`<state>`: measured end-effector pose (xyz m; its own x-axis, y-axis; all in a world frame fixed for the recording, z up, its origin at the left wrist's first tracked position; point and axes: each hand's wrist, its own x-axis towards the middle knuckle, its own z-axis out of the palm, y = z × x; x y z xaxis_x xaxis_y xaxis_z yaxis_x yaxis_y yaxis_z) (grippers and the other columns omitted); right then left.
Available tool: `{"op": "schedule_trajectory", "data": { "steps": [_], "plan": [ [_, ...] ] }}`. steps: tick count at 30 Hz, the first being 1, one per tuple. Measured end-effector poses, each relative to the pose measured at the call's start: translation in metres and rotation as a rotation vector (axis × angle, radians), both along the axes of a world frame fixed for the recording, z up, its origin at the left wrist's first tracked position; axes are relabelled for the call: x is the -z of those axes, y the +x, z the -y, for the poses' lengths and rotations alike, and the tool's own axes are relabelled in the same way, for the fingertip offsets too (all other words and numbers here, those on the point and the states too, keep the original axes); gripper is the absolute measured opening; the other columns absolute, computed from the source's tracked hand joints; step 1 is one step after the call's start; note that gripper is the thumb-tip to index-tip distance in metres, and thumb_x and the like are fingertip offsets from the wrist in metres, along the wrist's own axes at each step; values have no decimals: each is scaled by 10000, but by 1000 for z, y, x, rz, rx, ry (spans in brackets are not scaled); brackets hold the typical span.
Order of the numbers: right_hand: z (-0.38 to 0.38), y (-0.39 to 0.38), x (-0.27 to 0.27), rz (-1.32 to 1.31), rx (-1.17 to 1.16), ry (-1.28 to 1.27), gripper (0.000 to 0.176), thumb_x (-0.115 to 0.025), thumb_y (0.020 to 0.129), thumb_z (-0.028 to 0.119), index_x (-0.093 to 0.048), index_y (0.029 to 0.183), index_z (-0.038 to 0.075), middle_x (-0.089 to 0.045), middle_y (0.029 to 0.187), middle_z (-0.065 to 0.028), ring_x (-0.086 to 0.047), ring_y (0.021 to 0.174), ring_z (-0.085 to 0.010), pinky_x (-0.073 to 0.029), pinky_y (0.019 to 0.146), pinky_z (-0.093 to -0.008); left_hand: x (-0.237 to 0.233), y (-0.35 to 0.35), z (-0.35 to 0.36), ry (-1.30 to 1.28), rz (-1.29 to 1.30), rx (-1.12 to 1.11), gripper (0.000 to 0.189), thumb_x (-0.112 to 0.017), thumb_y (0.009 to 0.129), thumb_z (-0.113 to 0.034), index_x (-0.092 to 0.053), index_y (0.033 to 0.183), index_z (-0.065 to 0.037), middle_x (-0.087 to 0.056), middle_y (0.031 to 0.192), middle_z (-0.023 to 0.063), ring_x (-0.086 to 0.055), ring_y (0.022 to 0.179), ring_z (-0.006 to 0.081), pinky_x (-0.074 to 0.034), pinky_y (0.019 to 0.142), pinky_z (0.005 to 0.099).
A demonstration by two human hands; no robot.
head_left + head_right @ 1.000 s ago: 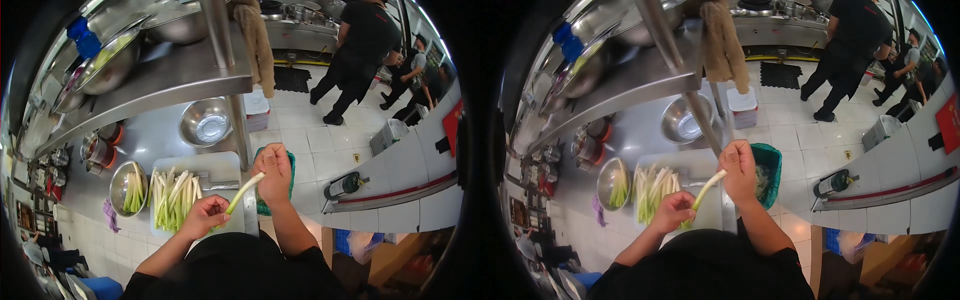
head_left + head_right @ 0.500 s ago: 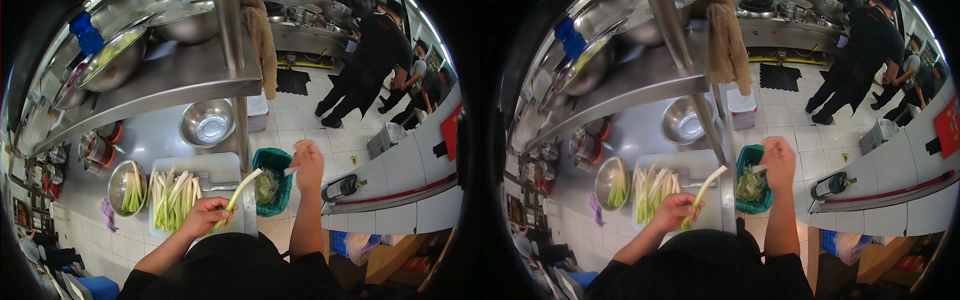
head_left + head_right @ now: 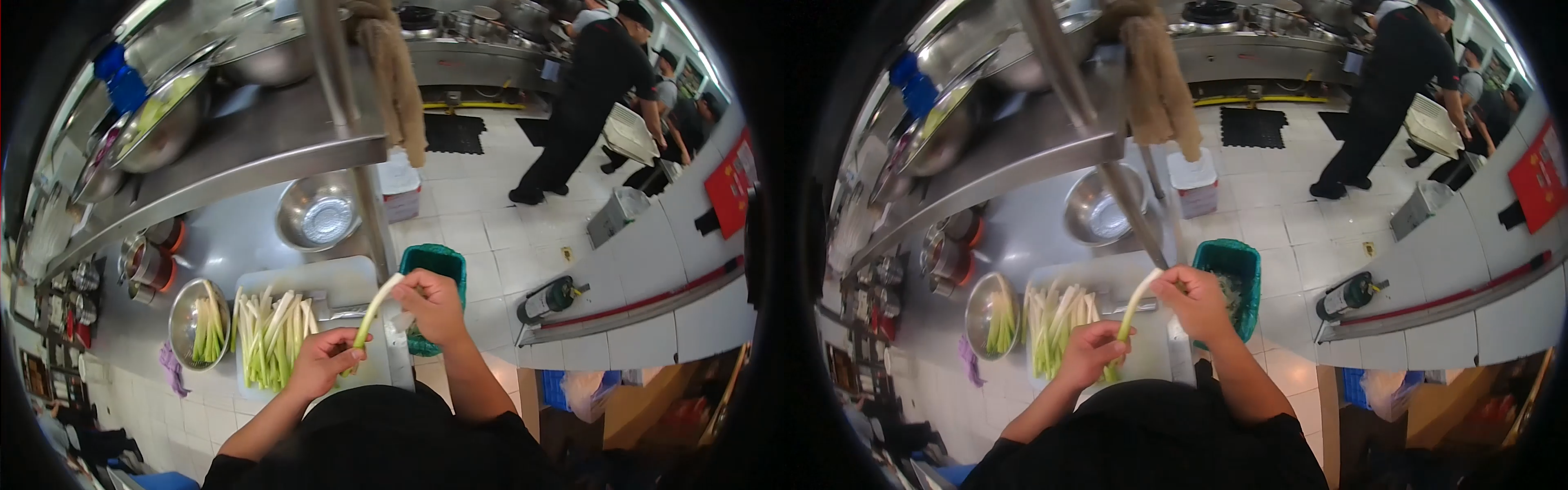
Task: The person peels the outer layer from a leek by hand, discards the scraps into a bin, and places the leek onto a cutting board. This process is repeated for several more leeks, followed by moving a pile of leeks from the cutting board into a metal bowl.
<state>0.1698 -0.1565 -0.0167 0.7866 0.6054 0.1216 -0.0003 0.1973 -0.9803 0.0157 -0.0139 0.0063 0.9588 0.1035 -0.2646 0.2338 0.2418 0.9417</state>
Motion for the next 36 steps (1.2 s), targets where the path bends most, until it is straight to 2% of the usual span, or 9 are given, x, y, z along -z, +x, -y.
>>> {"op": "schedule_trajectory", "data": {
  "steps": [6,12,15,20,27,29,32,33,36],
  "plan": [
    [-9,-10,4,-37,35,118,91,-618,831,89,-591,788,14,-510,650,39,-427,586,-22,-344,519,-187,7,-3,2,106,55,-151,243,-611,811,-17,-586,1050,16,-581,768,26,-503,629,72,-425,555,211],
    [-4,-30,-12,308,-191,125,102,-578,841,125,-598,810,30,-543,646,-35,-499,586,-115,-385,547,-257,9,-1,1,170,99,-238,154,-570,796,5,-578,949,1,-592,777,45,-542,627,107,-439,557,233],
    [-3,-32,-17,431,-304,49,104,-570,839,129,-595,801,35,-561,676,-70,-531,607,-173,-409,579,-283,12,3,2,105,115,-317,163,-565,843,-37,-556,999,9,-568,787,39,-511,617,92,-442,534,229],
    [1,-37,-8,353,-322,88,93,-590,815,71,-544,750,23,-519,661,-40,-483,557,-129,-377,510,-264,0,8,4,-223,60,-295,210,-461,921,-148,-521,1059,-2,-524,749,44,-470,594,109,-427,580,255],
    [23,19,57,125,217,128,96,-591,813,82,-554,761,11,-508,642,-42,-451,546,-95,-374,528,-215,2,3,-2,-386,81,-244,297,-417,936,-240,-512,1048,18,-485,670,81,-423,563,152,-375,551,286],
    [26,34,71,406,299,-382,67,-538,812,61,-565,785,6,-562,705,-57,-528,565,-146,-417,530,-278,0,3,-1,-451,78,-200,310,-394,942,-239,-505,1051,29,-467,641,90,-409,543,155,-367,537,289],
    [22,46,107,857,303,-591,80,-579,763,105,-610,790,36,-606,754,-116,-592,640,-265,-461,579,-366,5,2,-1,-503,71,-178,306,-398,940,-233,-498,1059,30,-469,640,90,-409,537,154,-361,529,286],
    [19,44,109,837,331,-639,97,-595,731,135,-629,778,57,-617,767,-138,-595,701,-330,-468,609,-436,4,0,-2,-504,74,-173,306,-398,940,-233,-498,1059,30,-469,640,90,-409,537,154,-361,529,286],
    [15,45,109,740,341,-691,105,-620,725,165,-623,760,66,-608,724,-139,-596,676,-322,-471,597,-418,4,2,0,-477,32,-176,313,-408,944,-250,-512,1063,20,-459,637,65,-371,520,128,-366,538,279]
  ]
}}
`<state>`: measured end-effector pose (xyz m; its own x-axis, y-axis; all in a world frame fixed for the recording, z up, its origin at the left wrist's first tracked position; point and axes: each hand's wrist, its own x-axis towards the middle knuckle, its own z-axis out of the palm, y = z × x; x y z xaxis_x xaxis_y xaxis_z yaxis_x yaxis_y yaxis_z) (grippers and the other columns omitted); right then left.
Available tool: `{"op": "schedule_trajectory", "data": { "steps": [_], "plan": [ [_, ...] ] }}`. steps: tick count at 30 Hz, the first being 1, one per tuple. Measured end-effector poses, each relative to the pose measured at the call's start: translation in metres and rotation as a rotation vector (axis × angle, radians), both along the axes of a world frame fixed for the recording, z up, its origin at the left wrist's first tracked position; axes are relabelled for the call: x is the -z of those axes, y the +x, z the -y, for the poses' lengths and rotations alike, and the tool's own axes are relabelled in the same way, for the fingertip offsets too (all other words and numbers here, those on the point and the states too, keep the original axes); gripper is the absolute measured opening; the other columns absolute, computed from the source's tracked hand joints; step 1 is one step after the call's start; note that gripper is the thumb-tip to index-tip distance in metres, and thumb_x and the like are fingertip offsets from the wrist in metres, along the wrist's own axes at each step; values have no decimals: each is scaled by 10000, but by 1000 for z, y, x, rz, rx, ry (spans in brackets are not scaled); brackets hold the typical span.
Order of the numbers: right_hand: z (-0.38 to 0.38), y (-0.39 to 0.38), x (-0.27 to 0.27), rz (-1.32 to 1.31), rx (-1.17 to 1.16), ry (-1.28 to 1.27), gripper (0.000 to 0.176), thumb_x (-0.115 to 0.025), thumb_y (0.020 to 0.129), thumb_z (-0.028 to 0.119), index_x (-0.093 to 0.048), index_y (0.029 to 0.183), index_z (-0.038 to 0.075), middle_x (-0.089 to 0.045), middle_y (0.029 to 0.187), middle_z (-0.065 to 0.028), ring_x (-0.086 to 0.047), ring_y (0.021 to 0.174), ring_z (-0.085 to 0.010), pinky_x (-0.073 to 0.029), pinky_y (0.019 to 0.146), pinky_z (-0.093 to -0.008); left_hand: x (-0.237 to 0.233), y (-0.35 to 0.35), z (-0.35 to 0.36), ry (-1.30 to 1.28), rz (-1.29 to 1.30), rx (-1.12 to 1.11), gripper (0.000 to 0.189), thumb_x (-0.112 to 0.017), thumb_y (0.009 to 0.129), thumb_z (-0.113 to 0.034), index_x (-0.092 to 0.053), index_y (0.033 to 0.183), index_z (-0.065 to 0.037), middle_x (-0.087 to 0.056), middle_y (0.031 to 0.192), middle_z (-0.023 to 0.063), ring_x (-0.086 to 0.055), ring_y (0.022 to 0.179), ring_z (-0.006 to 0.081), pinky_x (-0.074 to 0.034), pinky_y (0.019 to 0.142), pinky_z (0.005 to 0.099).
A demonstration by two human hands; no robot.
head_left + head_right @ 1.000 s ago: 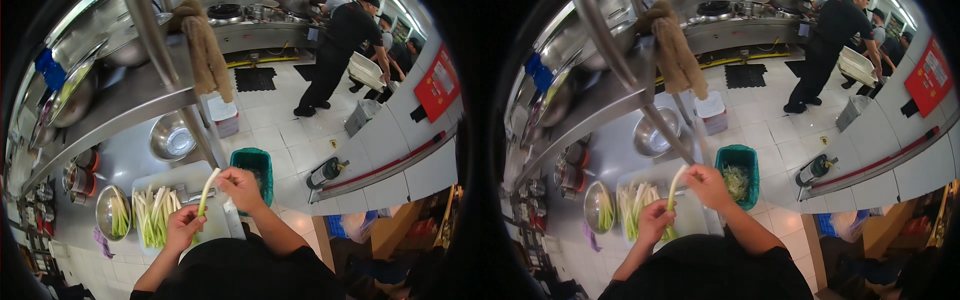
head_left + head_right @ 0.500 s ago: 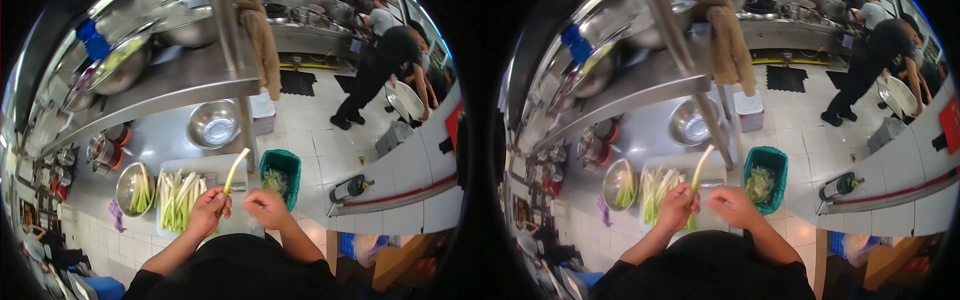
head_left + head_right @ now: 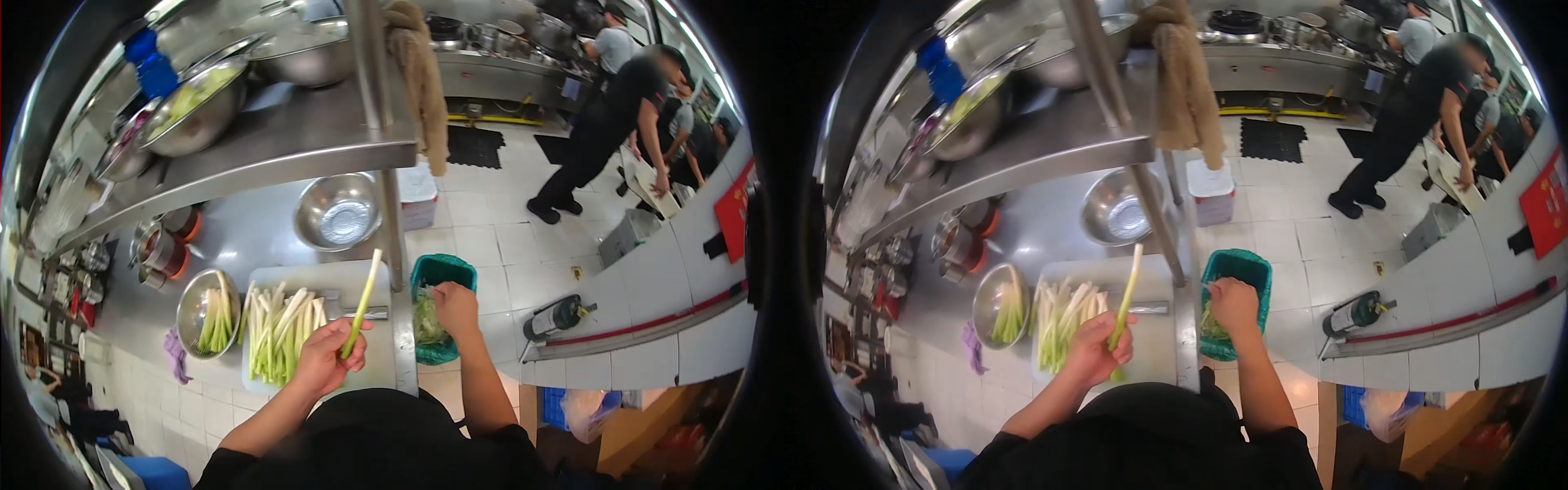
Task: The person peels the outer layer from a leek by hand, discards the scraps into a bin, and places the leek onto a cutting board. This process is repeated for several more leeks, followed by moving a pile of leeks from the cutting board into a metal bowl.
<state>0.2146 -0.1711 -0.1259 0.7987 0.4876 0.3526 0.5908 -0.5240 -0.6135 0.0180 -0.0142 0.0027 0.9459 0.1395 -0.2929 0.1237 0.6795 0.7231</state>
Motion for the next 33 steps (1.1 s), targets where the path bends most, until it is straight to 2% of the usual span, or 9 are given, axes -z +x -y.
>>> {"op": "schedule_trajectory", "data": {
  "steps": [2,6,8,14,19,21,25,30,33],
  "plan": [
    [-3,-4,-13,2,45,11,149,-662,711,181,-598,761,56,-600,701,-132,-591,640,-308,-473,586,-391,1,0,1,91,5,-11,300,-428,937,-240,-510,1067,17,-460,641,59,-385,528,123,-364,535,272],
    [-15,-14,-28,-419,43,283,187,-683,757,170,-557,733,34,-585,664,-72,-559,592,-177,-457,570,-286,10,3,3,170,-33,-5,199,-483,915,-152,-517,1045,-5,-499,673,48,-431,557,107,-384,545,240],
    [-19,-27,-45,-921,-349,827,117,-615,837,122,-575,833,12,-574,674,-23,-542,641,-86,-446,581,-232,17,6,5,195,-43,-16,183,-490,912,-142,-520,1033,-7,-516,685,48,-445,565,104,-390,547,233],
    [-20,-57,-83,-764,-554,448,208,-584,871,190,-614,845,-14,-612,716,-36,-558,684,-76,-452,606,-223,25,12,10,426,-61,53,133,-481,900,-104,-521,995,-20,-563,721,69,-477,573,118,-404,557,241],
    [-22,-60,-82,-559,-510,423,212,-597,856,190,-610,771,-3,-577,636,-27,-530,599,-89,-420,548,-238,26,12,6,531,-80,73,155,-515,905,-128,-524,993,-2,-586,734,60,-488,572,90,-402,546,212],
    [-24,-59,-79,-328,-467,392,168,-596,844,146,-605,749,7,-551,613,-24,-513,574,-92,-401,530,-241,29,13,2,490,-68,24,189,-490,923,-171,-522,1001,-2,-590,745,74,-487,574,101,-399,550,220],
    [-15,-49,-71,-546,-329,550,107,-573,845,71,-600,757,15,-550,643,-6,-502,597,-66,-396,544,-211,29,9,-5,263,-109,-30,315,-430,945,-293,-521,1035,-6,-594,744,103,-494,580,148,-395,556,251],
    [-1,-29,-49,-664,-204,776,29,-615,808,32,-587,809,24,-539,693,17,-482,620,-46,-389,556,-186,31,-10,-26,230,-142,-124,268,-450,940,-245,-529,1024,-3,-596,741,91,-501,585,137,-404,562,245],
    [10,-20,-36,-653,-226,802,84,-613,810,28,-556,872,29,-544,723,17,-488,626,-47,-390,572,-174,46,-41,-60,879,-225,-375,150,-530,884,-138,-564,960,-14,-614,748,59,-517,617,90,-433,579,247]
  ]
}}
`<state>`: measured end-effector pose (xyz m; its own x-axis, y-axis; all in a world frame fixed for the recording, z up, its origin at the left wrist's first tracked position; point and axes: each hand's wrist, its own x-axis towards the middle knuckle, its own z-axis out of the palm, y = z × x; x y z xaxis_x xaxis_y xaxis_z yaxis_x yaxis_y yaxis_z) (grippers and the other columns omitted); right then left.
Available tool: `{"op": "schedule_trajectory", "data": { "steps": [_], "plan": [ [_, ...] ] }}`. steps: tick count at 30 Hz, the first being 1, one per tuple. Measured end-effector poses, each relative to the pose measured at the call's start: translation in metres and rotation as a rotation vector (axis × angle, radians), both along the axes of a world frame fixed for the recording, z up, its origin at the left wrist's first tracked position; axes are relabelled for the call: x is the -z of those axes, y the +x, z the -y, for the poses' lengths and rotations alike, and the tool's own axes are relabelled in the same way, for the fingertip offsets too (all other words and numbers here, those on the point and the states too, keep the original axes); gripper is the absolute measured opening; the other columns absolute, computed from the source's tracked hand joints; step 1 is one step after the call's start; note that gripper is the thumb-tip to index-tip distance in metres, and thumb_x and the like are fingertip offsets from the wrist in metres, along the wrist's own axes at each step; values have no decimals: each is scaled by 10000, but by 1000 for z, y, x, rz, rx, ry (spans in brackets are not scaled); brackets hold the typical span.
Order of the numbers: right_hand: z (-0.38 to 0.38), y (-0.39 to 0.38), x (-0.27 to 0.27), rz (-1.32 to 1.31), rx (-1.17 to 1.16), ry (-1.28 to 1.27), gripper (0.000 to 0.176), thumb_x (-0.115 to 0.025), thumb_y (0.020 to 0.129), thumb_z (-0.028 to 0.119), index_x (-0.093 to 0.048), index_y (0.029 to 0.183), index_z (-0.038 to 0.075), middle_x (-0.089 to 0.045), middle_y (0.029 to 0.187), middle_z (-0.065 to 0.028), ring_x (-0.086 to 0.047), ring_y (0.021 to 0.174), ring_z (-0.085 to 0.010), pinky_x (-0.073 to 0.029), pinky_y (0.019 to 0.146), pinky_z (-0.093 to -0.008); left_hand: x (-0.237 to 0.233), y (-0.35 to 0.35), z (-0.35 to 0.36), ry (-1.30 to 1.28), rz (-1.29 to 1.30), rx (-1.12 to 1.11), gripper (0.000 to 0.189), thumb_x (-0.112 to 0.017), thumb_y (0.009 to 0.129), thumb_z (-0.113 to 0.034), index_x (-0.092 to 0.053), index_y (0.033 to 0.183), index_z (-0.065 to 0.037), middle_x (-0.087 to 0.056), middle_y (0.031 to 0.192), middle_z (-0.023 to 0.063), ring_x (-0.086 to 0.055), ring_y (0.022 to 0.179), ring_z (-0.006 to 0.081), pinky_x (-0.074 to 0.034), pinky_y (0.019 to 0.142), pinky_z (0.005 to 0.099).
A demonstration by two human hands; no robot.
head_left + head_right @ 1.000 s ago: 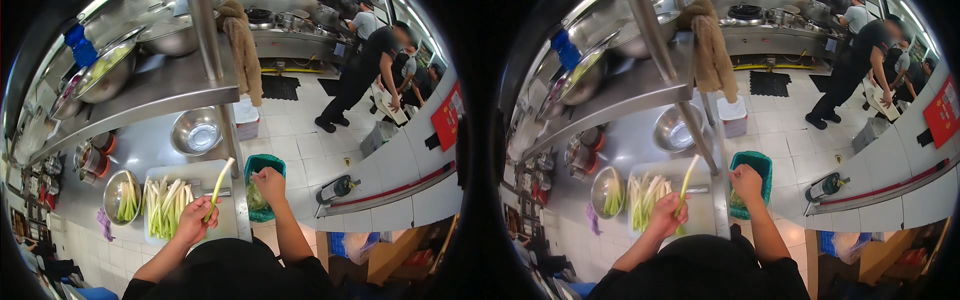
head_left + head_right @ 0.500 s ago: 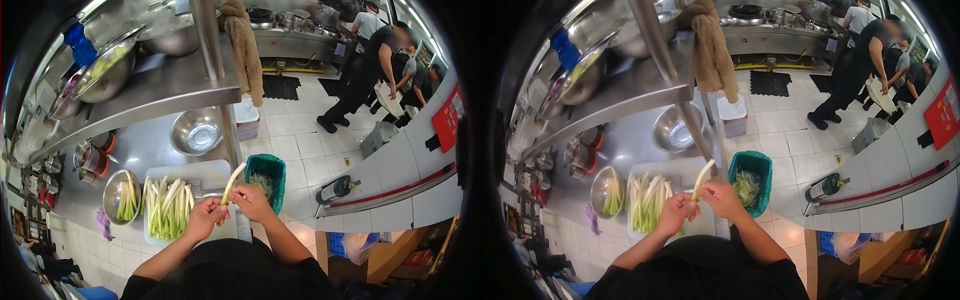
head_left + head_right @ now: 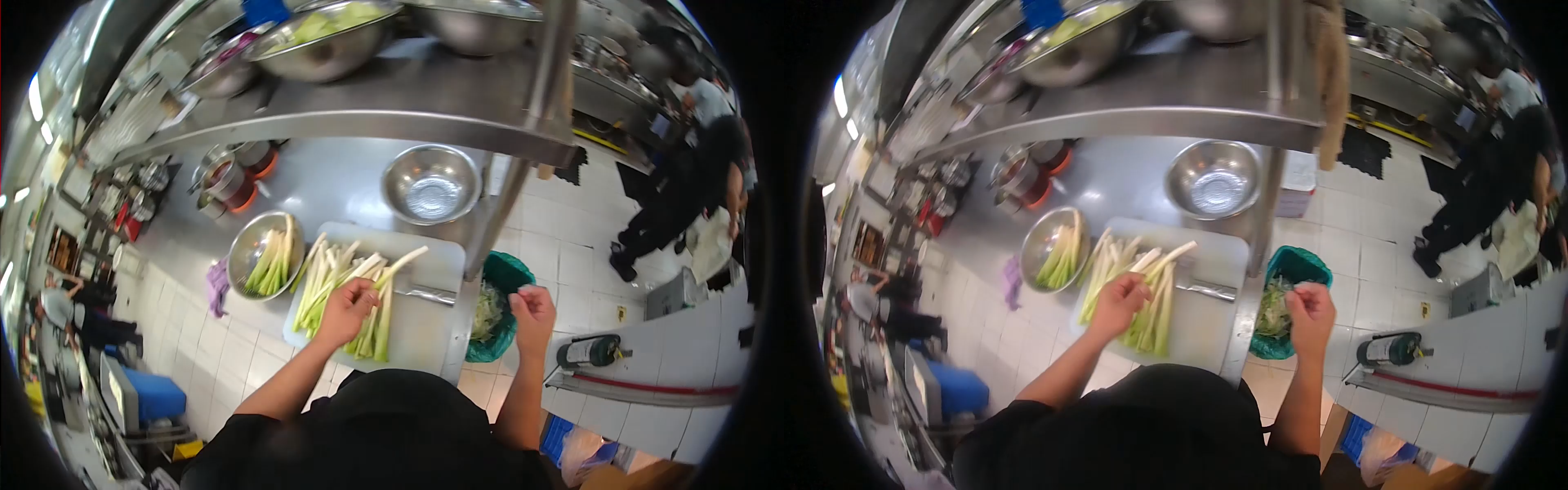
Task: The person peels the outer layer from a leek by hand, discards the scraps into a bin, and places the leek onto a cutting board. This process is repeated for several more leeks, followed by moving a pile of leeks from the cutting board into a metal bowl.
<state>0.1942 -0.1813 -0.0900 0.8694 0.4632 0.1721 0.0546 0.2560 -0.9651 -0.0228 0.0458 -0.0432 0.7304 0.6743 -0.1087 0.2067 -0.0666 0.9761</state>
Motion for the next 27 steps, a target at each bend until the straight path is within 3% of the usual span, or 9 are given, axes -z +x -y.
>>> {"op": "schedule_trajectory", "data": {
  "steps": [1,3,7,9,15,17,19,21,27],
  "plan": [
    [6,3,7,-15,21,-41,100,-608,815,31,-550,896,28,-546,733,15,-490,631,-48,-390,575,-173,6,-16,-12,0,-9,-33,150,-530,884,-138,-564,960,-14,-614,748,59,-517,617,90,-433,579,247],
    [14,9,22,-29,24,-76,118,-603,819,35,-543,920,27,-548,743,14,-492,637,-49,-390,579,-172,20,-42,-34,327,-219,-250,173,-564,851,-165,-585,934,-14,-619,743,102,-559,616,164,-451,597,298],
    [11,8,34,-108,50,-223,145,-595,837,90,-554,960,25,-551,765,3,-488,654,-51,-389,600,-180,35,-71,-39,628,-444,-360,204,-593,812,-182,-600,925,-13,-599,768,143,-573,647,264,-457,631,354],
    [7,7,36,57,98,-307,157,-598,838,108,-559,961,20,-550,750,4,-478,652,-45,-376,597,-179,35,-69,-33,723,-452,-339,215,-598,796,-197,-613,911,-16,-574,789,154,-563,705,322,-456,659,387],
    [10,16,29,130,45,-548,144,-586,813,69,-566,947,20,-568,747,-10,-508,672,-73,-385,605,-204,28,-65,-47,724,-375,-409,150,-609,773,-169,-642,816,-29,-576,775,138,-548,714,304,-440,649,380],
    [7,14,25,515,150,-545,144,-584,800,61,-568,935,17,-591,796,-45,-560,733,-109,-410,647,-214,26,-68,-58,763,-358,-420,139,-616,766,-163,-645,796,-30,-578,770,140,-551,723,311,-437,653,389],
    [9,13,26,477,132,-545,143,-589,806,76,-566,928,5,-604,858,-64,-590,807,-138,-423,690,-221,15,-70,-76,767,-383,-441,134,-620,762,-161,-649,783,-33,-599,793,143,-573,760,327,-450,684,381],
    [17,17,36,190,79,-517,144,-595,812,92,-567,919,0,-588,775,-39,-555,714,-108,-408,633,-218,20,-79,-108,782,-391,-632,108,-637,724,-142,-660,758,-42,-605,856,164,-572,813,332,-451,729,399],
    [24,14,27,101,76,-563,120,-596,816,93,-580,872,-12,-499,609,8,-420,569,-65,-346,524,-224,80,-125,-219,791,-880,-628,244,-566,740,-196,-644,904,-33,-612,998,204,-589,903,362,-455,806,413]
  ]
}}
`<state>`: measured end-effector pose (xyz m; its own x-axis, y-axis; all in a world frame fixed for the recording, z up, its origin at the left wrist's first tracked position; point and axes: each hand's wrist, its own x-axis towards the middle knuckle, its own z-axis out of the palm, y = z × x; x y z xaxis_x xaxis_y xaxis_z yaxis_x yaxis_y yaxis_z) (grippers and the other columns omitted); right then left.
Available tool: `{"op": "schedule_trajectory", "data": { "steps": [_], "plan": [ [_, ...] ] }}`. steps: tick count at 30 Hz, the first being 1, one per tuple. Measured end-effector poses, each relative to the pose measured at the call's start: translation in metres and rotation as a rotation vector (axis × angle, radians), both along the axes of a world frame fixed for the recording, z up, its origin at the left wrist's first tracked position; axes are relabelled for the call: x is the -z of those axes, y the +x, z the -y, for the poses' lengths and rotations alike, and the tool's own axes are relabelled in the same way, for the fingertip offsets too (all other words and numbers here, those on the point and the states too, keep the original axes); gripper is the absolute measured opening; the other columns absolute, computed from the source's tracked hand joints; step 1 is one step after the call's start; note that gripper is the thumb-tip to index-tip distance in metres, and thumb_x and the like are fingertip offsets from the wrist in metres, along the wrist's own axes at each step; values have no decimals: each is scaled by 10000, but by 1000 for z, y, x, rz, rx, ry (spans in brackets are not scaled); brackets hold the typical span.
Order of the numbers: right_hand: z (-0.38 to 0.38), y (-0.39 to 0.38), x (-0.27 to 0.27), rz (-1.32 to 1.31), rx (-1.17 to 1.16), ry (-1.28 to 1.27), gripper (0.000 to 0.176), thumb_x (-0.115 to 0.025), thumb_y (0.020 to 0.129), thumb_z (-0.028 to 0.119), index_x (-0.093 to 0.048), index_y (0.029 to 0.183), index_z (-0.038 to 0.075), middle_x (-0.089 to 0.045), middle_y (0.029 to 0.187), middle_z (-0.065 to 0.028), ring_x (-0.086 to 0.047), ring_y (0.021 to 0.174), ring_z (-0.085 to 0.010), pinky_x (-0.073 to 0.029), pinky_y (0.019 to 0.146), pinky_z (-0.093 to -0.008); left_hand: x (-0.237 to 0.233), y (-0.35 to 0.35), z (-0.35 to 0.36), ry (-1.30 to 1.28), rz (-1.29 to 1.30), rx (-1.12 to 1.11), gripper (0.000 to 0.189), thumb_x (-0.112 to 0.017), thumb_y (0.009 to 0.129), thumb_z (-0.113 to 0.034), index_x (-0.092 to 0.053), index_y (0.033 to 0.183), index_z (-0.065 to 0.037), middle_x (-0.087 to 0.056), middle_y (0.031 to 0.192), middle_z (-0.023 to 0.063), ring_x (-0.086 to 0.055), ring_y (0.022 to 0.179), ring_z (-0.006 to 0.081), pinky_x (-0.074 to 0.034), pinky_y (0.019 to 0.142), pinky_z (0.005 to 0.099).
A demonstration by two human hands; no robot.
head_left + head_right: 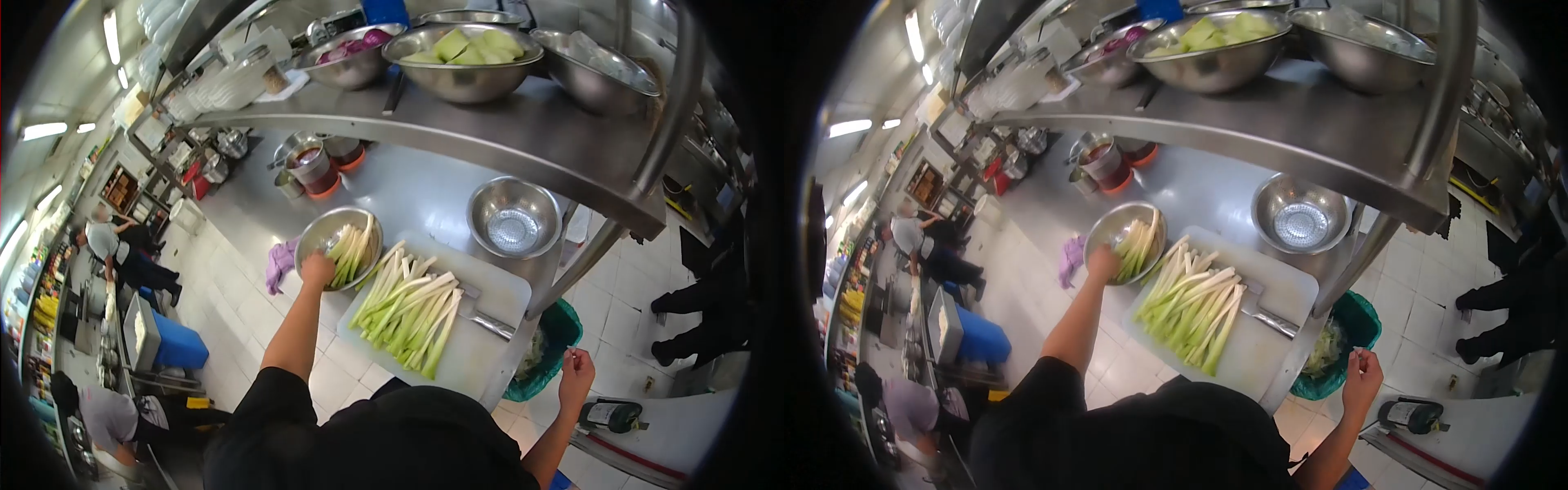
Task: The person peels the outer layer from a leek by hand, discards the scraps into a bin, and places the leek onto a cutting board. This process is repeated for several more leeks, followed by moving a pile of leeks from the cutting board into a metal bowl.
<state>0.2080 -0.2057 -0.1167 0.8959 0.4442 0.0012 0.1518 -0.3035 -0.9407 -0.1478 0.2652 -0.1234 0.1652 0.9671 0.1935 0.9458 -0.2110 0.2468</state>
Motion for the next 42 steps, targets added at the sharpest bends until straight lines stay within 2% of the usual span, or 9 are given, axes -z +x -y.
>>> {"op": "schedule_trajectory", "data": {
  "steps": [5,9,12,17,23,27,32,36,42],
  "plan": [
    [4,-1,-5,97,-24,-64,123,-586,816,88,-585,885,-14,-520,621,-18,-457,577,-76,-370,535,-226,30,-2,-25,-280,-84,-180,284,-531,748,-184,-629,953,-13,-593,1034,253,-573,988,379,-454,850,412],
    [10,-2,-5,91,0,-93,119,-581,817,80,-588,899,-7,-559,655,-38,-503,607,-85,-399,555,-232,10,-5,-17,-289,-130,-78,291,-540,759,-197,-625,950,5,-599,1012,257,-575,964,403,-459,823,437],
    [13,-6,-11,60,14,-98,113,-577,816,65,-588,901,-7,-576,678,-48,-521,621,-90,-415,574,-232,2,-16,-16,-105,112,7,250,-544,792,-177,-622,912,27,-644,891,204,-628,819,333,-487,696,407],
    [-6,-11,-5,78,-53,16,117,-591,816,80,-591,894,-7,-590,697,-52,-545,633,-100,-435,592,-233,-73,10,63,-595,1134,152,133,-516,864,-86,-576,952,-5,-550,726,29,-515,621,118,-430,577,254],
    [-68,-50,-45,-29,-456,181,207,-624,784,59,-614,985,10,-588,745,-27,-541,692,-91,-456,646,-236,-90,69,163,-1083,1278,666,217,-549,876,-144,-526,1047,-13,-571,830,29,-537,752,127,-432,718,268],
    [-98,-94,-77,-249,-659,448,203,-621,822,121,-602,990,9,-578,783,-18,-538,723,-78,-446,684,-231,-103,108,230,-1318,1127,737,247,-595,859,-173,-541,1046,-21,-577,833,-6,-533,754,83,-430,702,241],
    [-85,-94,-85,-131,-428,407,176,-598,855,156,-600,948,7,-605,765,-21,-542,674,-73,-448,620,-226,-97,129,250,-1355,980,826,339,-636,828,-202,-534,1096,-22,-585,929,28,-546,812,115,-439,748,268],
    [-46,-56,-67,-163,-138,634,124,-581,862,148,-573,884,26,-565,716,-9,-513,598,-77,-425,551,-213,-94,133,244,-1629,1253,742,318,-533,891,-247,-516,1094,-3,-574,920,65,-555,792,170,-451,743,312],
    [-2,-11,-34,-131,205,518,180,-579,872,201,-568,891,22,-557,721,-15,-477,566,-81,-400,519,-218,-95,128,236,-1886,1430,655,349,-439,932,-262,-486,1137,17,-574,911,92,-559,778,207,-460,756,343]
  ]
}}
